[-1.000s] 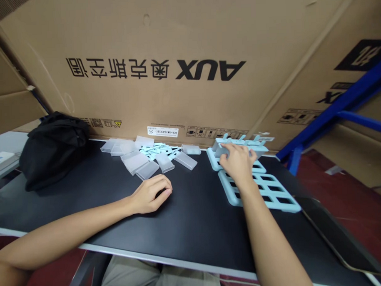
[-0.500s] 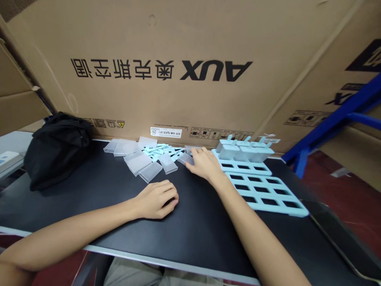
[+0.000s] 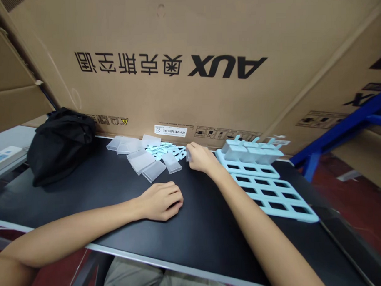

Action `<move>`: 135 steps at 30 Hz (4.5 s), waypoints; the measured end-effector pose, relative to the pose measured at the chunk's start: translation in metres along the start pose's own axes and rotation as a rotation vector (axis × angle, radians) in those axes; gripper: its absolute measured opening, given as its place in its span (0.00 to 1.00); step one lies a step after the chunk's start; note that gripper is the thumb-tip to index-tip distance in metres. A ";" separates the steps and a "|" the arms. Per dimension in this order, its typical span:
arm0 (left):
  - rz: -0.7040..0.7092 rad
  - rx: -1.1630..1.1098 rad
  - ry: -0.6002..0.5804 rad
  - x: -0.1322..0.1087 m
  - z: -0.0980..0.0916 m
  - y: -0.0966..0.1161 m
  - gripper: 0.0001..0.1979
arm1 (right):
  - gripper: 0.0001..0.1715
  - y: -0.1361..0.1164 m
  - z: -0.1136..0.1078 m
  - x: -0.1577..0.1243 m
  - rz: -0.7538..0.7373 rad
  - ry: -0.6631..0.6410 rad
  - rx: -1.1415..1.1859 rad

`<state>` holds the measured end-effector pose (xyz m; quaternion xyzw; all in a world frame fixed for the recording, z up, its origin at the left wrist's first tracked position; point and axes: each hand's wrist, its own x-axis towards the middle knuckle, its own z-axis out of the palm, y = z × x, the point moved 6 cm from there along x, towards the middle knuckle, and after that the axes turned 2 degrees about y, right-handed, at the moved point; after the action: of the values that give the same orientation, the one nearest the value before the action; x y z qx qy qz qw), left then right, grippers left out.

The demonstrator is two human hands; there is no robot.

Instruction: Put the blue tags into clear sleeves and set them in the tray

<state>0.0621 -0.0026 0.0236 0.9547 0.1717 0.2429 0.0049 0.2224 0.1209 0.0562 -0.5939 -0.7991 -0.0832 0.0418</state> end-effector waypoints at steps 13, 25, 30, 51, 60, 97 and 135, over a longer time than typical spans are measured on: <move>-0.008 0.020 -0.025 0.000 0.001 0.000 0.11 | 0.23 -0.008 0.003 -0.010 -0.144 -0.011 -0.032; -0.020 0.003 -0.039 0.000 0.001 -0.001 0.11 | 0.29 -0.015 0.010 -0.004 -0.157 -0.066 -0.028; -0.058 -0.082 -0.019 0.000 -0.003 -0.002 0.09 | 0.25 -0.009 0.004 -0.014 -0.138 -0.073 0.001; -0.597 -1.057 0.465 -0.003 -0.008 -0.043 0.24 | 0.13 -0.065 -0.044 -0.107 -0.267 0.366 1.143; -0.771 -1.352 0.480 -0.002 0.002 -0.055 0.24 | 0.12 -0.052 -0.043 -0.111 -0.184 0.405 1.210; -0.890 -1.179 0.307 -0.008 0.018 -0.052 0.24 | 0.37 -0.083 -0.021 -0.112 -0.180 0.539 0.021; -0.364 -1.595 0.027 0.007 0.005 -0.012 0.48 | 0.26 -0.110 -0.055 -0.137 -0.654 0.760 0.705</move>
<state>0.0666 0.0112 0.0211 0.6185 0.0997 0.2990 0.7198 0.1555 -0.0496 0.0785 -0.1970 -0.8485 -0.0283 0.4903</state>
